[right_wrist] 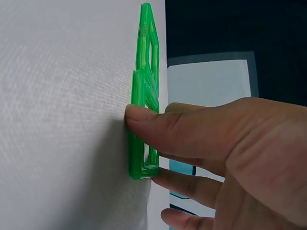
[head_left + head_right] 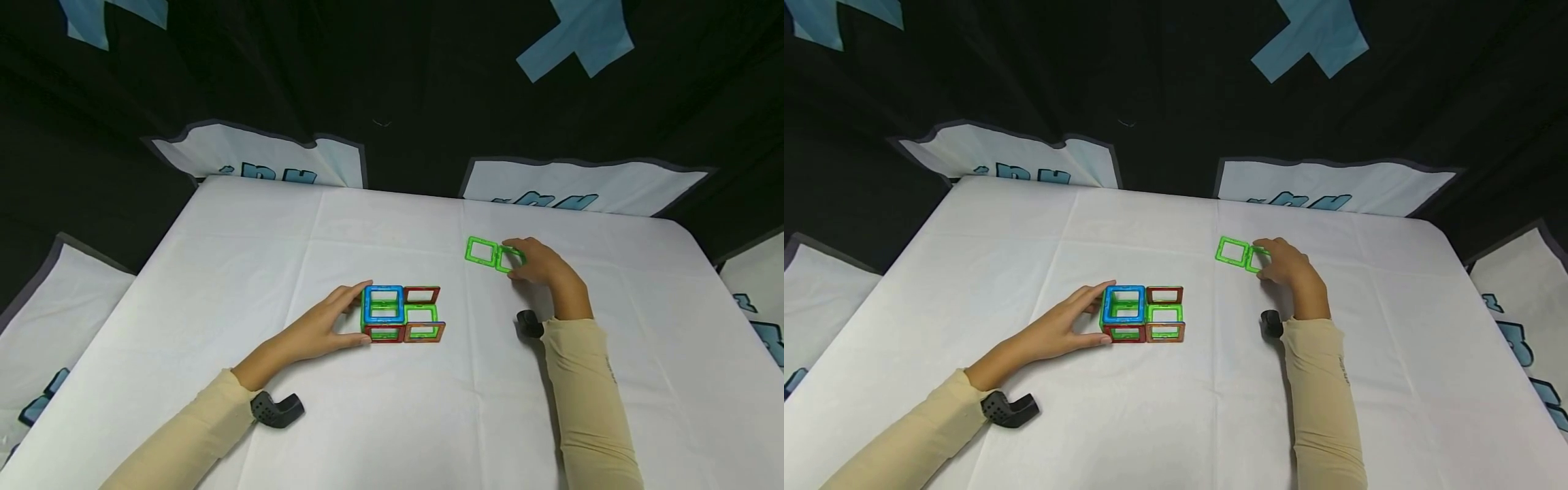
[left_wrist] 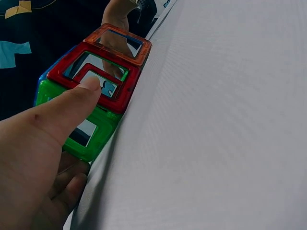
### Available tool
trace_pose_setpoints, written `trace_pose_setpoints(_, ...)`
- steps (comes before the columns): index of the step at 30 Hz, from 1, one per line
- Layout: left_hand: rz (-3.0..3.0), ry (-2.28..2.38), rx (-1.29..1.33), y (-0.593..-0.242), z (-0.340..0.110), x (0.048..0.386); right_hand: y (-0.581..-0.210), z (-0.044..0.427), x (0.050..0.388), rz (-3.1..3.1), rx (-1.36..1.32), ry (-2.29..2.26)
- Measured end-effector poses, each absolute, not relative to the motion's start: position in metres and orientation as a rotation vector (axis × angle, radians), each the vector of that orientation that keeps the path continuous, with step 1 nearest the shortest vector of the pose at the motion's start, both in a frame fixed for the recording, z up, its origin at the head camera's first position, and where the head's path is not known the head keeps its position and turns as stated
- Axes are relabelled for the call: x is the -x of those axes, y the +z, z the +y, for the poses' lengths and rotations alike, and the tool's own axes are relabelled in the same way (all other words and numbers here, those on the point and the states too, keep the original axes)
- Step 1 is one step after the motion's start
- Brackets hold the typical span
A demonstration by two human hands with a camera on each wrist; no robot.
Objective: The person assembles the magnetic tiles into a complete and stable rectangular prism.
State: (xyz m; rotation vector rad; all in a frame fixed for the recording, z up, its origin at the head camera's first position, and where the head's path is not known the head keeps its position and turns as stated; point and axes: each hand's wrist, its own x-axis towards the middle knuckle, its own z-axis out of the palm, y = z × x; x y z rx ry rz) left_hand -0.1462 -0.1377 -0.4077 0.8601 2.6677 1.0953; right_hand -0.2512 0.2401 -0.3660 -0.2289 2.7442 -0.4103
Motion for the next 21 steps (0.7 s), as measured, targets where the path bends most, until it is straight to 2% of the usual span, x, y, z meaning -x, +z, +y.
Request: trace_pose_setpoints(21, 2.656, 1.098, -0.842, -0.406, -0.137, 0.147, -0.363, 0.231, 0.232, 2.791, 0.253, -0.257)
